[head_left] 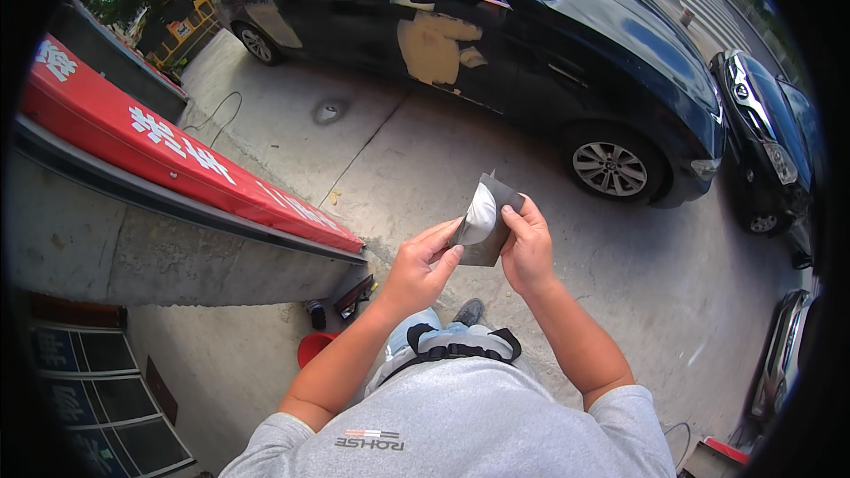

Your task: The person applies beige body filler to a damaged area on a black car door using a metal spreader, then walks to a workbench to load more filler from a can onto the spreader and returns to the car to continue spreading the filler over the repair area.

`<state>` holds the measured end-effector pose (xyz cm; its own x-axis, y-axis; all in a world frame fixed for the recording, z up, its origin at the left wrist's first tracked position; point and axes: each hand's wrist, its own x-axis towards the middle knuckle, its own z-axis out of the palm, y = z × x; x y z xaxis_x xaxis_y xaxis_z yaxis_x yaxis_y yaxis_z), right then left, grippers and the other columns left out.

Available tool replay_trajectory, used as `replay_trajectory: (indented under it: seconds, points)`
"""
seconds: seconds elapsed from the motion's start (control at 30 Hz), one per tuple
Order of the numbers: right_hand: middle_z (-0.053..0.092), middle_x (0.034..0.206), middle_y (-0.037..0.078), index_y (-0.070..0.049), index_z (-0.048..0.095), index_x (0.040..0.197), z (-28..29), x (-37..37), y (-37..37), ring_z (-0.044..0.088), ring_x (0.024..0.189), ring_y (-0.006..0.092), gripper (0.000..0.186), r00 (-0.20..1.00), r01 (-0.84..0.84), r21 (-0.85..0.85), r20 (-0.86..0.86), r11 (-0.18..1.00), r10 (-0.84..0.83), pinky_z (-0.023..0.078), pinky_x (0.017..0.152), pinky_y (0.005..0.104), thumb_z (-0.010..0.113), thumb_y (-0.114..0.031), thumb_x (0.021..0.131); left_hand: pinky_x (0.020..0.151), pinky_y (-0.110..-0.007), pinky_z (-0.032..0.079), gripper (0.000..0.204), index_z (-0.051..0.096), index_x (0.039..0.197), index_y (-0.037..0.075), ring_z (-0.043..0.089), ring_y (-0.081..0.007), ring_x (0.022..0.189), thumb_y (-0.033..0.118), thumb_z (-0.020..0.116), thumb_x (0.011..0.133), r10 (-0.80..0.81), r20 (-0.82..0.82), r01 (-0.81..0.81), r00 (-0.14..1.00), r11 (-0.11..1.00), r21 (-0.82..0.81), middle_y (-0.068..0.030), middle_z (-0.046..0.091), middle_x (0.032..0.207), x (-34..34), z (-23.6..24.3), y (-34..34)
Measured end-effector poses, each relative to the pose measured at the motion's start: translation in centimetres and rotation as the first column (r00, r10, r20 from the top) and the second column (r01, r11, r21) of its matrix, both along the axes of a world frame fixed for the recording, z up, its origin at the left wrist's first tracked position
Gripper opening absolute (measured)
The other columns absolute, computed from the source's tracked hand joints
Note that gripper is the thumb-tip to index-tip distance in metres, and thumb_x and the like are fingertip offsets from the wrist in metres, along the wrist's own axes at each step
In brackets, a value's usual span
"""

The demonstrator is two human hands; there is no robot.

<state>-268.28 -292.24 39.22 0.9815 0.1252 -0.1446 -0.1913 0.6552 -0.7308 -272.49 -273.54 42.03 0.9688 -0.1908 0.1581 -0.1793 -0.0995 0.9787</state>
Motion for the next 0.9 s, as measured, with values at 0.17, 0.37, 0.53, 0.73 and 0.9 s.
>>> replay_trajectory:
  seconds: [0.17, 0.37, 0.53, 0.73, 0.9]
  points:
    - [0.069, 0.126, 0.006, -0.005, 0.059, 0.132, 2.2, 2.1, -1.4, 0.065, 0.117, 0.0182, 0.026, 0.999, 0.034, 0.104, -0.014, 0.994, -0.033, 0.05, 0.104, 0.0348, 0.05, -0.011, 0.109, 0.085, -0.029, 0.056, 0.033, 0.068, 0.131, -0.003, 0.069, -0.014, 0.104, 0.0, 0.065, 0.098, -0.065, 0.057, 0.044, 0.996, 0.947, 0.318, -0.0125, 0.074, 0.117, -0.3, 0.0, 0.8]
    - [0.074, 0.118, 0.009, 0.0, 0.072, 0.121, 3.9, 2.9, -5.6, 0.069, 0.107, 0.0194, 0.024, 0.857, -0.245, -0.358, 0.355, 0.901, 0.374, 0.052, 0.097, 0.033, 0.06, -0.001, 0.101, 0.073, -0.028, 0.053, 0.018, 0.073, 0.114, -0.004, 0.064, -0.0094, 0.086, 0.002, 0.067, 0.098, 0.044, -0.183, -0.014, 0.982, 0.986, 0.165, -0.0042, 0.074, 0.093, 0.0, -1.1, 2.8]
    - [0.077, 0.113, 0.013, -0.001, 0.076, 0.117, 4.2, 2.8, -7.0, 0.072, 0.103, 0.026, 0.031, 0.671, -0.186, -0.784, 0.339, 0.592, 0.66, 0.057, 0.09, 0.0362, 0.062, 0.007, 0.091, 0.072, -0.025, 0.051, 0.017, 0.074, 0.113, -0.002, 0.061, -0.0059, 0.079, 0.005, 0.067, 0.099, 0.109, -0.158, -0.098, 0.981, 0.992, 0.076, -0.0016, 0.072, 0.087, 0.5, -1.5, 3.5]
    - [0.075, 0.111, 0.015, -0.002, 0.073, 0.112, 3.9, 3.0, -7.9, 0.072, 0.099, 0.0357, 0.033, 0.699, 0.455, -0.831, 0.555, 0.318, 0.451, 0.058, 0.086, 0.0395, 0.06, 0.011, 0.084, 0.082, -0.028, 0.056, 0.025, 0.066, 0.125, -0.002, 0.067, -0.0099, 0.093, 0.009, 0.063, 0.103, 0.089, -0.382, -0.173, 0.92, 0.966, -0.191, -0.0063, 0.072, 0.107, 0.9, -0.8, 4.2]
    - [0.074, 0.121, 0.007, -0.013, 0.077, 0.112, 2.3, 0.9, -5.2, 0.07, 0.113, 0.0346, 0.037, 0.322, 0.781, -0.551, 0.759, 0.294, 0.567, 0.055, 0.1, 0.0512, 0.07, 0.003, 0.079, 0.098, -0.037, 0.059, 0.03, 0.062, 0.131, -0.004, 0.071, -0.0186, 0.108, 0.007, 0.059, 0.104, 0.035, -0.474, -0.285, 0.88, 0.837, -0.467, -0.012, 0.07, 0.121, 2.3, -0.4, 3.7]
